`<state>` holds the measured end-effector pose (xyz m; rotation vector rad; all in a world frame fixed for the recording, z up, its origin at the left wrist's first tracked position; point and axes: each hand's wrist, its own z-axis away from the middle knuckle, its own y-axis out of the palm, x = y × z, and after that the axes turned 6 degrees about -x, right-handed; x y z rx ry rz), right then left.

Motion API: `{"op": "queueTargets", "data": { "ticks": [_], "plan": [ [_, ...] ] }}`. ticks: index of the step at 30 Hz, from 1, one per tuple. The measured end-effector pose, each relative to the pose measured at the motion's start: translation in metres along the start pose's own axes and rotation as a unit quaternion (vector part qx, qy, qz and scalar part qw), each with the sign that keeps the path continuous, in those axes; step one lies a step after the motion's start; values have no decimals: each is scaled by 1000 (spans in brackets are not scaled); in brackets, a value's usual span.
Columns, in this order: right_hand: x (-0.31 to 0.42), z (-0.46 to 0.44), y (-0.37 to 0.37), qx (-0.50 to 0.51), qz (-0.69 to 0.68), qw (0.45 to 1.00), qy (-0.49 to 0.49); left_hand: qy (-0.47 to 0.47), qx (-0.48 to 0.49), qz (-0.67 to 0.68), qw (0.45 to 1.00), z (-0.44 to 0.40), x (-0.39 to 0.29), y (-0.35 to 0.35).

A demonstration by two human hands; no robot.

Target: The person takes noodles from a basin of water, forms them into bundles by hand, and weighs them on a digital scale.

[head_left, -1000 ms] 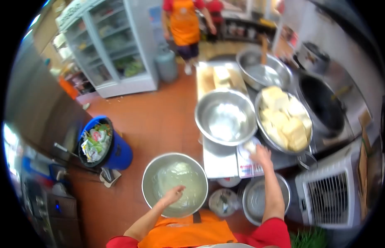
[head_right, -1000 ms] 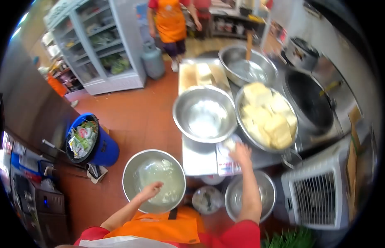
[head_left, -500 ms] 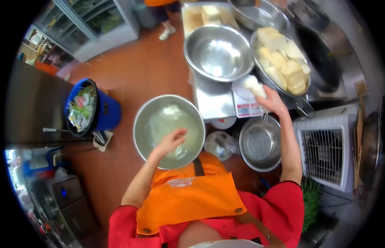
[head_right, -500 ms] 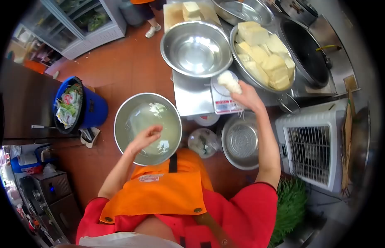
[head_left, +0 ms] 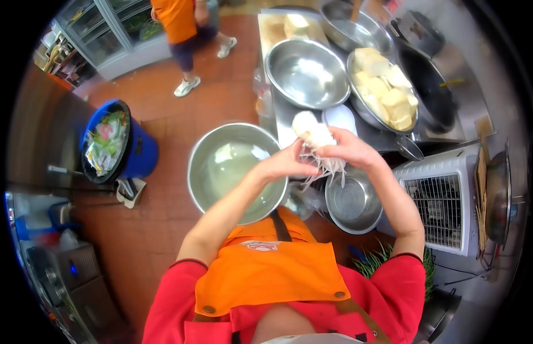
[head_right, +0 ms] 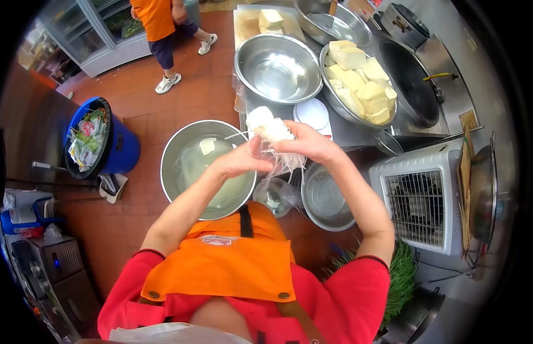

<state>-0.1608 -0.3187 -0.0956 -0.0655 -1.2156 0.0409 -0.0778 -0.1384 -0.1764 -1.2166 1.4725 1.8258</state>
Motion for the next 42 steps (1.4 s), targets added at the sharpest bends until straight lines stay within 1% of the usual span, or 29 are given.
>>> {"op": "queueTargets", "data": {
  "ticks": [1,3,4,6,8,9,10,12,13,14,16,17,20,21,22,23,24,25,26,27,28,29,30,31,34,35,38,39,42],
  "plan": [
    [-6,-2,6,7,-34,999,8,-70,11,25,997,11,4,-4],
    [-21,2,15,-37,5,999,33,-109,-20,46,993,33,17,-7],
    [-22,-7,17,-48,32,998,27,-113,-45,45,992,41,15,-17],
    [-29,-17,31,-40,-16,999,10,-123,-70,-13,990,55,17,-29],
    [-46,-27,43,-49,-51,997,16,-118,-144,-111,976,65,30,-32],
    [-56,-32,46,-38,-49,998,5,-93,-149,-243,954,68,35,-35],
    [-64,-37,49,-29,-49,998,-4,-76,-151,-369,914,72,36,-38],
    [-74,-47,57,-55,140,987,-62,-36,-146,-569,808,88,36,-39],
    [-73,-48,66,-85,261,956,-99,-20,-136,-658,740,93,35,-39],
    [-74,-51,78,-87,315,933,-148,10,-133,-677,724,95,34,-40],
    [-92,-57,93,-37,409,897,-161,72,-123,-711,689,98,25,-33],
    [-99,-54,104,-38,445,873,-197,89,-95,-743,657,97,19,-34],
    [-119,-49,118,52,459,869,-176,151,-83,-723,669,95,27,-42],
    [-111,-43,117,103,430,887,-135,102,-17,-722,684,101,-1,-37],
    [-104,-37,116,126,409,892,-148,92,-36,-693,714,100,1,-45],
    [-125,-37,108,114,353,916,-154,81,-48,-660,745,98,10,-54],
    [-114,-30,108,103,316,930,-154,99,-42,-577,809,93,11,-67],
    [-91,-22,110,116,286,946,-103,50,-29,-546,836,90,2,-72],
    [-102,-23,107,84,282,933,-207,17,-37,-509,860,86,8,-78],
    [-95,-17,104,86,233,954,-169,-56,-44,-450,890,81,-1,-73],
    [-83,-10,104,85,185,969,-141,-127,-53,-396,908,78,-11,-68],
    [-78,-6,102,95,73,989,-82,-153,-51,-284,945,76,-3,-71],
    [-74,-4,101,104,-38,993,-34,-174,-54,-173,968,72,4,-73],
    [-73,-2,100,95,-82,991,-47,-153,-95,-59,982,70,12,-69],
    [-105,-2,97,3,-198,978,-61,-111,-249,-59,960,68,25,-45],
    [-116,0,94,-11,-250,968,-9,-129,-237,-58,961,63,41,-52],
    [-151,8,96,-60,-306,950,-1,-142,-241,-159,947,57,63,-39],
    [-164,12,99,-78,-311,947,19,-119,-230,-293,920,57,91,-50],
    [-200,32,112,-120,-381,916,26,-102,-139,-458,872,67,95,-34]
  ]
}}
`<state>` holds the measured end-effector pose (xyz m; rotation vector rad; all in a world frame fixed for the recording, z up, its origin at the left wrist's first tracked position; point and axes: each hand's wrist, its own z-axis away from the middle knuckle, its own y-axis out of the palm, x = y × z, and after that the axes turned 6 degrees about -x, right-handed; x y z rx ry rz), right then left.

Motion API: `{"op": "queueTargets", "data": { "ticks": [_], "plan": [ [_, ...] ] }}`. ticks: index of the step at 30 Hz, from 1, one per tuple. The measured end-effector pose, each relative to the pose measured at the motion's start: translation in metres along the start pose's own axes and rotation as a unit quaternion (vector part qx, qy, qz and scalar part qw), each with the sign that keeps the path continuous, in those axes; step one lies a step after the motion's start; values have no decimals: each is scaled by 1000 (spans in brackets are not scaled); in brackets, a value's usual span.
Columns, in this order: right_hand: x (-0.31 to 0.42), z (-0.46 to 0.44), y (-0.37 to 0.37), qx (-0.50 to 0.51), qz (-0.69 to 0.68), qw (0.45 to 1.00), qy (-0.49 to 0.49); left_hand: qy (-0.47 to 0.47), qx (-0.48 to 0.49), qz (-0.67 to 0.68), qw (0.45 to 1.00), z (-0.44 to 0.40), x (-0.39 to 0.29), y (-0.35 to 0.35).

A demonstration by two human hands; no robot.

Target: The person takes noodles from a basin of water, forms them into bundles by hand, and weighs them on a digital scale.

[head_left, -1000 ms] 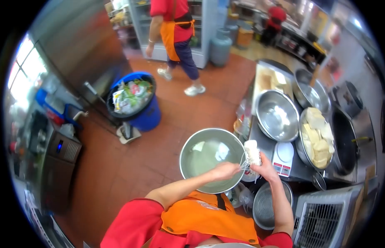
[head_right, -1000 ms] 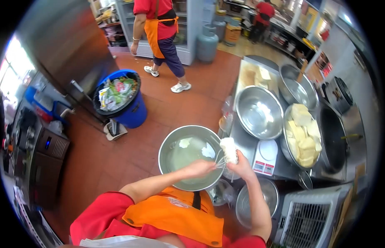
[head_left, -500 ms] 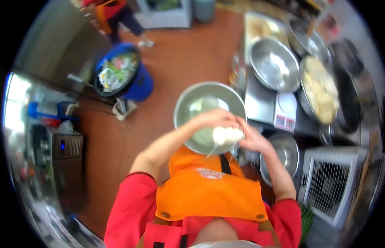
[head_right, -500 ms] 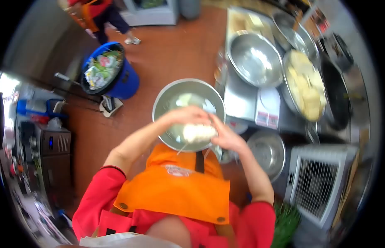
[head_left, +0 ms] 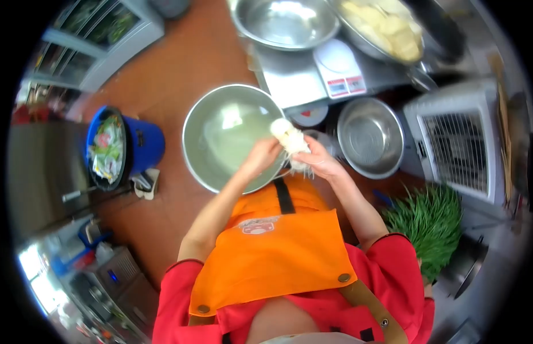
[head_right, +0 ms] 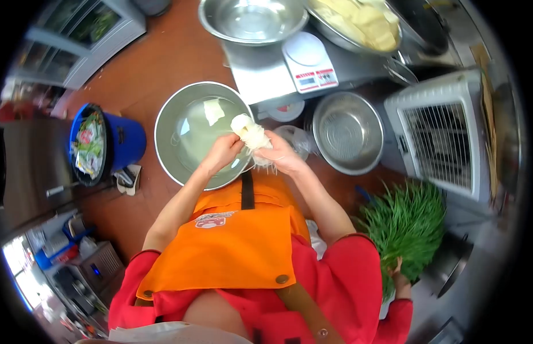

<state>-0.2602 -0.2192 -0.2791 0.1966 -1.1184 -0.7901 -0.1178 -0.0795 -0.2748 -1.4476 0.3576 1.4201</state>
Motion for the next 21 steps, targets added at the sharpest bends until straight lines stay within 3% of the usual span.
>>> {"op": "queueTargets", "data": {
  "ticks": [1,4,9,13,16,18,21],
  "plan": [
    [-8,6,-3,-26,-3,1000,-2,39,12,-17,999,6,5,8],
    [-50,23,-27,-113,15,993,27,-10,140,-21,990,21,10,31],
    [-99,65,-26,-224,-13,974,33,75,231,-133,961,40,19,54],
    [-159,80,-50,-317,10,948,37,173,278,-134,935,51,30,56],
    [-217,88,-93,-370,122,919,66,81,275,6,958,55,23,31],
    [-257,86,-132,-396,252,878,97,-128,260,88,953,60,17,0],
    [-277,74,-165,-440,307,825,175,-318,136,158,925,70,36,-51]
  ]
}}
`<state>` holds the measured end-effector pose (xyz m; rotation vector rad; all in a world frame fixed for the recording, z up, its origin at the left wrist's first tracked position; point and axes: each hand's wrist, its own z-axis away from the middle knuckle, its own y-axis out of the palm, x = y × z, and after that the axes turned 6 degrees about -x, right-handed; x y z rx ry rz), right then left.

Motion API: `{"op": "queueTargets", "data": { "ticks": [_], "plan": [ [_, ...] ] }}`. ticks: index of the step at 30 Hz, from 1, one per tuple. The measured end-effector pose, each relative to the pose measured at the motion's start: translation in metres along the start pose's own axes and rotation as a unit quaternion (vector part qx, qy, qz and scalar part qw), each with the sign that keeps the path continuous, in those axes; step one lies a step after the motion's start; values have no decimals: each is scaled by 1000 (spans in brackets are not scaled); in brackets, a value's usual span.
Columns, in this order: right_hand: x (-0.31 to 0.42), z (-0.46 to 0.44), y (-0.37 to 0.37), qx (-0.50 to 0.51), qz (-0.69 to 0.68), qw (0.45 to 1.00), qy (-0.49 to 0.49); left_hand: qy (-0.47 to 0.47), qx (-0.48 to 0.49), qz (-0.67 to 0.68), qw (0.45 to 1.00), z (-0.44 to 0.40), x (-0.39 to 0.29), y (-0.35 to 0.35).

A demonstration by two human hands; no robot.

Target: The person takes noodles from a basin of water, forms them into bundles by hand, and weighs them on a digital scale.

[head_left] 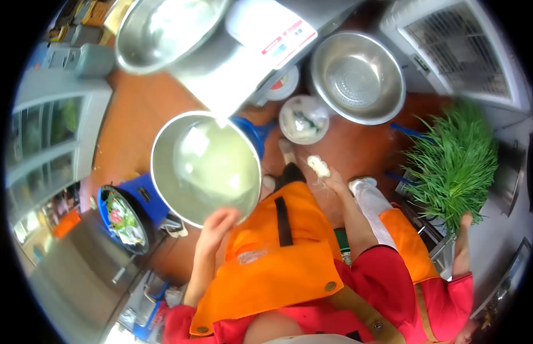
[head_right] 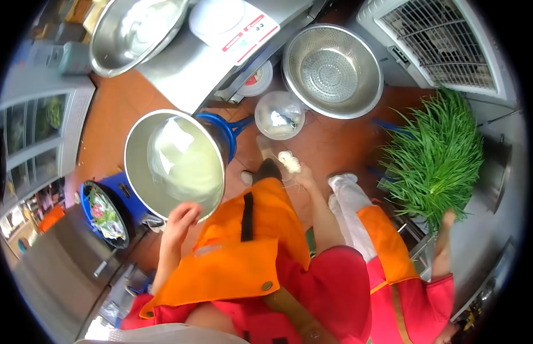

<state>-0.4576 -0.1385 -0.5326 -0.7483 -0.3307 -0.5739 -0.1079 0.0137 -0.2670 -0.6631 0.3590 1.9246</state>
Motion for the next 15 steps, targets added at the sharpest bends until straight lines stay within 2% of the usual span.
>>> {"op": "queueTargets", "data": {
  "ticks": [1,3,5,6,7,9,11,12,13,15],
  "plan": [
    [-14,-21,7,11,14,1000,12,-40,-42,63,996,5,9,-18],
    [-49,-73,34,36,44,998,31,-23,-81,204,975,20,25,-45],
    [-62,-116,54,24,56,997,-42,-43,-152,260,953,33,63,-76],
    [-67,-138,64,17,62,995,-79,-50,-144,275,949,38,78,-83],
    [-69,-160,76,13,57,998,-40,-59,-138,289,946,46,95,-91],
    [-42,-192,83,12,38,999,7,-86,-229,156,957,74,181,-139],
    [-25,-238,106,-3,111,993,-29,-244,-208,188,928,83,180,-139],
    [-26,-260,126,-16,197,978,-72,-276,-217,174,920,95,208,-157],
    [-30,-277,146,-22,208,973,-100,-308,-226,160,910,107,238,-176],
    [-38,-315,185,-20,232,962,-145,-343,-265,142,890,108,245,-175]
  ]
}}
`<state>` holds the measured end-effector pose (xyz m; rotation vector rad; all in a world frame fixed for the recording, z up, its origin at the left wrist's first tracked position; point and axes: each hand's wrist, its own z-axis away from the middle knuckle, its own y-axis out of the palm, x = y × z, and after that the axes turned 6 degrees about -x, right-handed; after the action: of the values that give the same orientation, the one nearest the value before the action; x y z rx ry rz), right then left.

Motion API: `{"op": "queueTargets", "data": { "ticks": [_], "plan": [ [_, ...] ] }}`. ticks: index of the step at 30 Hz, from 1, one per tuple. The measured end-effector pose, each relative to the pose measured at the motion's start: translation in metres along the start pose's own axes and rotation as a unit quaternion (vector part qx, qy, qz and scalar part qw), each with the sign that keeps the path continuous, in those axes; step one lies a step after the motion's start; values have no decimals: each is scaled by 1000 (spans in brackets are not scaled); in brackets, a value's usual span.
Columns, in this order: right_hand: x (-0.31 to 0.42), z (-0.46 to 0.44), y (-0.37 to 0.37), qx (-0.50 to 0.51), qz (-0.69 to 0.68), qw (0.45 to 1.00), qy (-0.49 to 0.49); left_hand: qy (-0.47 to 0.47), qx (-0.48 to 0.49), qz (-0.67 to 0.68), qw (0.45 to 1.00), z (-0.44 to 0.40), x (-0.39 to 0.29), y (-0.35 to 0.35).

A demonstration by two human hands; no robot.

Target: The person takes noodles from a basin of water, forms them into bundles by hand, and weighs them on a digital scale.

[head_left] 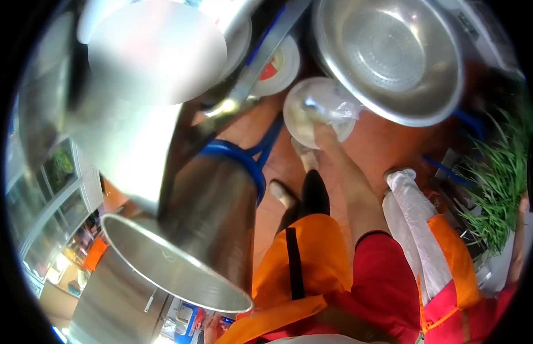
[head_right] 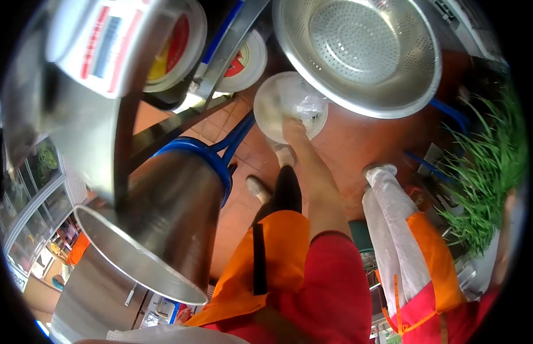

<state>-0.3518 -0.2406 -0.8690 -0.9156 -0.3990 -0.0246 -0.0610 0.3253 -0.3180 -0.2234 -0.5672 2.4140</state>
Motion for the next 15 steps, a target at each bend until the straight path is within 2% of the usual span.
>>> {"op": "queueTargets", "data": {
  "ticks": [2,5,8,11,14,15],
  "plan": [
    [3,-26,44,15,22,999,-35,-14,-36,-4,999,1,-2,13],
    [6,-40,74,-13,20,999,-43,-22,-65,-11,998,-4,-10,27],
    [4,-55,120,-72,79,994,26,-25,-78,-17,996,-13,-23,51],
    [18,-61,112,30,64,993,92,-19,-86,-22,996,-20,-32,67],
    [33,-50,68,79,46,988,121,-10,-85,-24,996,-22,-44,77],
    [28,-51,77,67,12,988,139,-7,-83,-24,996,-23,-46,80]
  ]
}}
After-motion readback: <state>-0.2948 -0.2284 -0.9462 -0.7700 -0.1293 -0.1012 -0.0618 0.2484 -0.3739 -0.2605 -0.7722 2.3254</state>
